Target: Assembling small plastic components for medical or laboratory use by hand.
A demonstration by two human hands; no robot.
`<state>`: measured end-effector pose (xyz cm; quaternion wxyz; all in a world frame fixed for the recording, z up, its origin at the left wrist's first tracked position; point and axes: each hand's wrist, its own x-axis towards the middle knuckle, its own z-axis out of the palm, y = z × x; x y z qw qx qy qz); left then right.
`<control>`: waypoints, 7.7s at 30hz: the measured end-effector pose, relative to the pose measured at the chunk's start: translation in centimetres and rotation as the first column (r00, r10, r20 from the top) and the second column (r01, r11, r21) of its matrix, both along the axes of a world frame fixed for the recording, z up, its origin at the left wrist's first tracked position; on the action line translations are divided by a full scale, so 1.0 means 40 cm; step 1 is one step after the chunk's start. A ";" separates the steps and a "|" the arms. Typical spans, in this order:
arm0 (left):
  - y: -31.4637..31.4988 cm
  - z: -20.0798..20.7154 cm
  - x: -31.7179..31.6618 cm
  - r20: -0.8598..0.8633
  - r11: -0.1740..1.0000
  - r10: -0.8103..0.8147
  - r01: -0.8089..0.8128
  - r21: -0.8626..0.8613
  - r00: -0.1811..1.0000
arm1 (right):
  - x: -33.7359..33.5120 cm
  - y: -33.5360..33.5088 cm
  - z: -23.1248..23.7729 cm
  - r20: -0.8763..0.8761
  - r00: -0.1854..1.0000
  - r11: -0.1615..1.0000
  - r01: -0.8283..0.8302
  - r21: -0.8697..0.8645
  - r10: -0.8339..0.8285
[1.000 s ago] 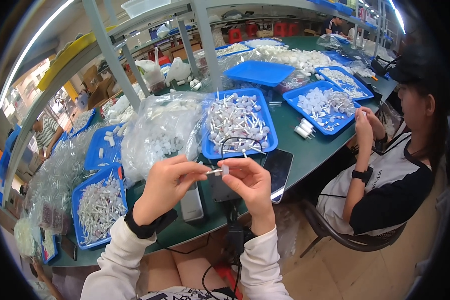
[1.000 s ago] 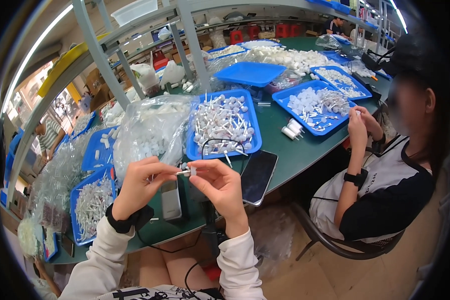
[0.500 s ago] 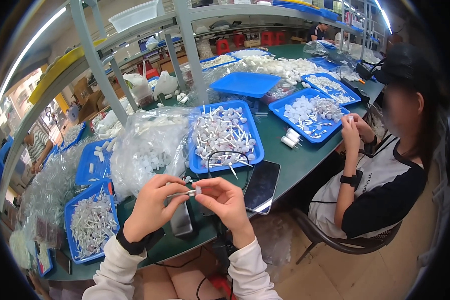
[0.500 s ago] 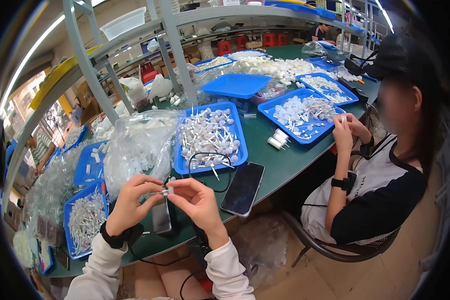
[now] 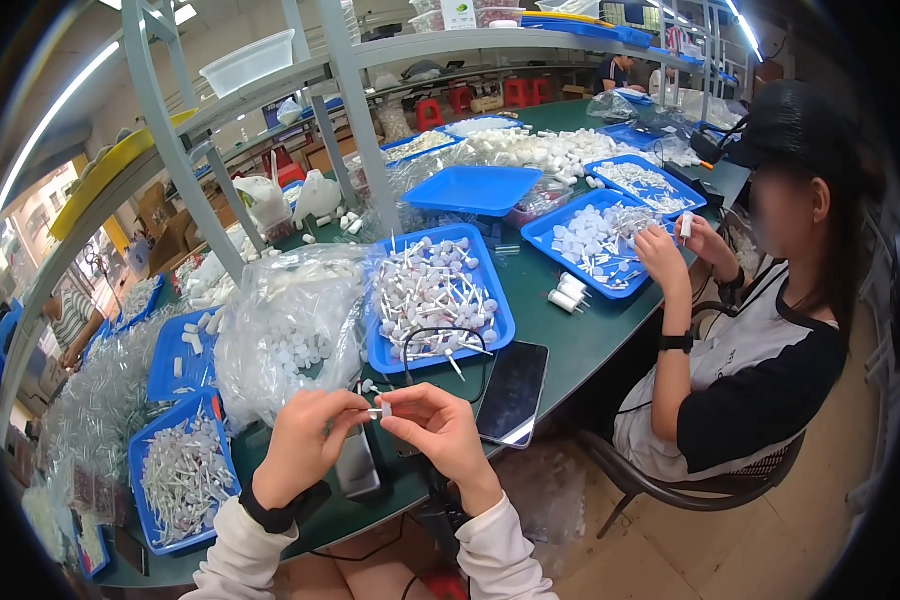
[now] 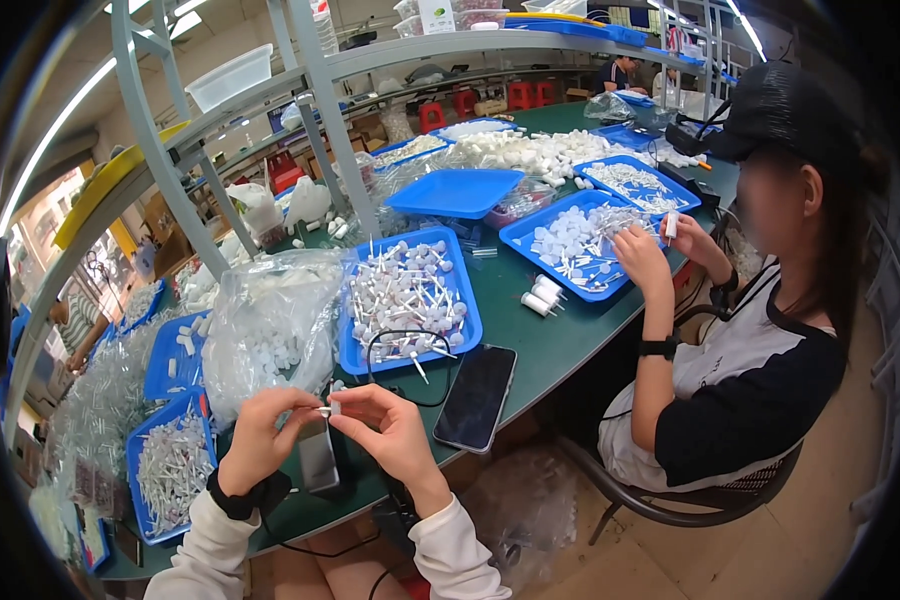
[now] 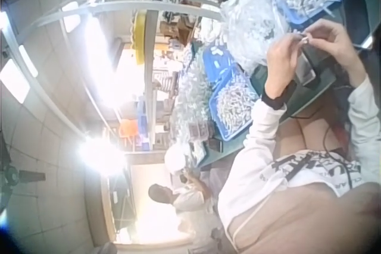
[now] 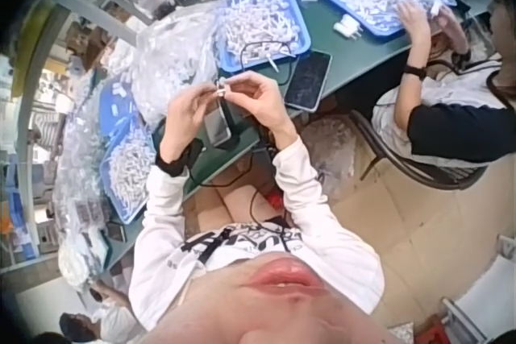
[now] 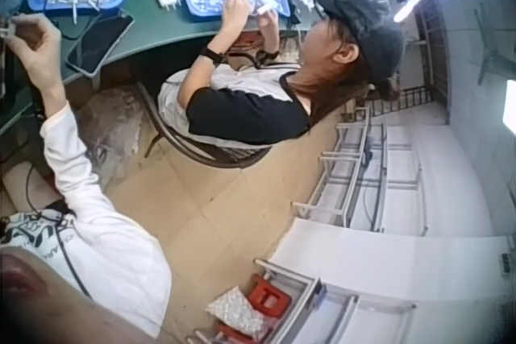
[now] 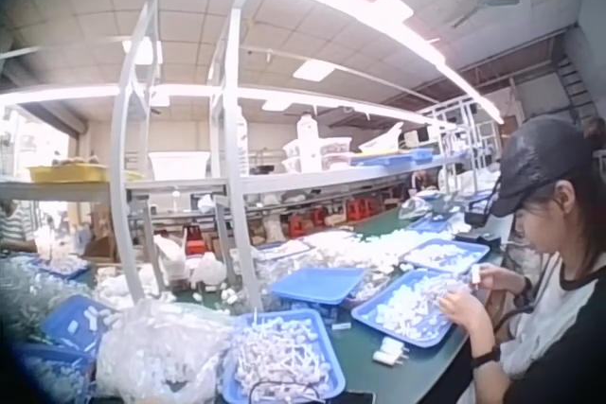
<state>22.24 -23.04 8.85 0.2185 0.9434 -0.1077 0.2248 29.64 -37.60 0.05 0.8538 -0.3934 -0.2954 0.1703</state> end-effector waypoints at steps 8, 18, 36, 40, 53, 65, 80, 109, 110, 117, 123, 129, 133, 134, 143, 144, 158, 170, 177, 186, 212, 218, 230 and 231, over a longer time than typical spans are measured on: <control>0.017 -0.009 0.005 0.104 0.997 -0.022 0.015 0.075 0.994 | -0.017 0.017 0.006 -0.006 0.997 0.996 0.072 -0.043 -0.072; 0.003 -0.025 -0.001 0.203 0.993 -0.014 -0.010 0.118 0.979 | -0.031 0.038 -0.009 -0.048 0.993 0.994 0.104 -0.023 -0.105; -0.006 -0.041 -0.025 0.246 0.987 0.049 -0.085 0.138 0.968 | -0.050 0.050 -0.023 -0.050 0.993 0.994 0.104 -0.025 -0.105; -0.007 -0.041 -0.025 0.220 0.984 0.057 -0.092 0.152 0.974 | -0.049 0.052 -0.028 -0.045 0.994 0.995 0.098 0.001 -0.098; -0.020 -0.021 -0.033 -0.016 0.989 0.095 -0.096 -0.117 0.995 | -0.054 0.005 0.003 -0.045 0.996 0.997 0.080 0.007 -0.080; -0.043 -0.017 -0.052 0.057 0.997 0.036 -0.031 -0.077 0.998 | -0.061 -0.021 0.003 -0.025 0.999 0.995 0.029 -0.098 -0.032; -0.003 -0.021 -0.108 0.054 0.996 0.053 -0.049 -0.075 0.997 | -0.122 0.003 0.014 -0.003 1.000 0.985 0.029 -0.167 -0.030; 0.116 -0.034 -0.204 -0.108 0.878 0.220 -0.245 -0.411 0.970 | -0.385 -0.516 0.369 0.735 -0.308 0.175 0.849 0.499 -0.604; 0.119 -0.032 -0.207 -0.116 0.874 0.238 -0.264 -0.407 0.964 | -0.389 -0.522 0.364 0.718 -0.316 0.166 0.842 0.513 -0.620; 0.120 -0.041 -0.221 -0.138 0.858 0.239 -0.275 -0.434 0.961 | -0.385 -0.479 0.382 0.580 -0.415 0.057 0.778 0.626 -0.701; 0.124 -0.046 -0.238 -0.140 0.847 0.247 -0.284 -0.450 0.959 | -0.373 -0.453 0.394 0.436 -0.484 -0.035 0.699 0.715 -0.759; 0.116 -0.075 -0.236 -0.185 0.835 0.256 -0.314 -0.452 0.949 | -0.356 -0.392 0.417 0.312 -0.562 -0.128 0.609 0.783 -0.766; 0.097 -0.076 -0.240 -0.200 0.813 0.216 -0.290 -0.506 0.956 | -0.347 -0.396 0.404 0.211 -0.521 -0.201 0.624 0.755 -0.827; 0.091 -0.073 -0.243 -0.204 0.809 0.203 -0.281 -0.516 0.958 | -0.336 -0.369 0.383 0.153 -0.463 -0.236 0.677 0.697 -0.873; 0.075 -0.062 -0.252 -0.155 0.736 0.077 -0.161 -0.657 0.985 | -0.210 -0.201 0.230 0.376 0.515 0.509 0.852 -0.124 -0.770; 0.064 -0.058 -0.252 -0.148 0.694 0.048 -0.139 -0.706 0.988 | -0.200 -0.178 0.227 0.383 0.634 0.583 0.772 -0.253 -0.672; -0.029 -0.081 -0.364 -0.124 0.697 -0.117 -0.008 -0.717 0.985 | -0.314 -0.051 0.187 0.277 0.950 0.827 0.039 -0.561 0.144; 0.046 -0.109 -0.501 -0.082 0.680 0.013 -0.069 -0.730 0.997 | -0.442 0.052 0.152 0.399 0.908 0.819 0.129 -0.559 0.129; 0.146 -0.100 -0.578 -0.072 0.695 0.110 -0.128 -0.707 0.991 | -0.474 0.167 0.181 0.335 0.895 0.788 -0.028 -0.615 0.293; 0.256 -0.111 -0.630 -0.006 0.675 0.258 -0.184 -0.715 0.966 | -0.446 0.337 0.210 0.253 0.829 0.698 -0.211 -0.684 0.499; 0.497 -0.200 -0.654 -0.168 0.677 0.733 -0.731 0.084 0.659 | -0.246 0.580 0.080 0.445 0.879 0.670 0.228 -0.706 0.170; 0.504 -0.200 -0.643 -0.154 0.651 0.758 -0.749 0.121 0.634 | -0.301 0.542 0.050 0.761 0.545 0.688 0.401 -0.605 0.352; 0.501 -0.149 -0.650 -0.295 0.643 0.659 -0.722 -0.255 0.692 | -0.346 0.577 0.004 0.890 0.256 0.524 0.733 -0.434 0.378; 0.505 -0.153 -0.647 -0.297 0.641 0.661 -0.725 -0.254 0.689 | -0.341 0.576 0.007 0.889 0.257 0.527 0.730 -0.436 0.379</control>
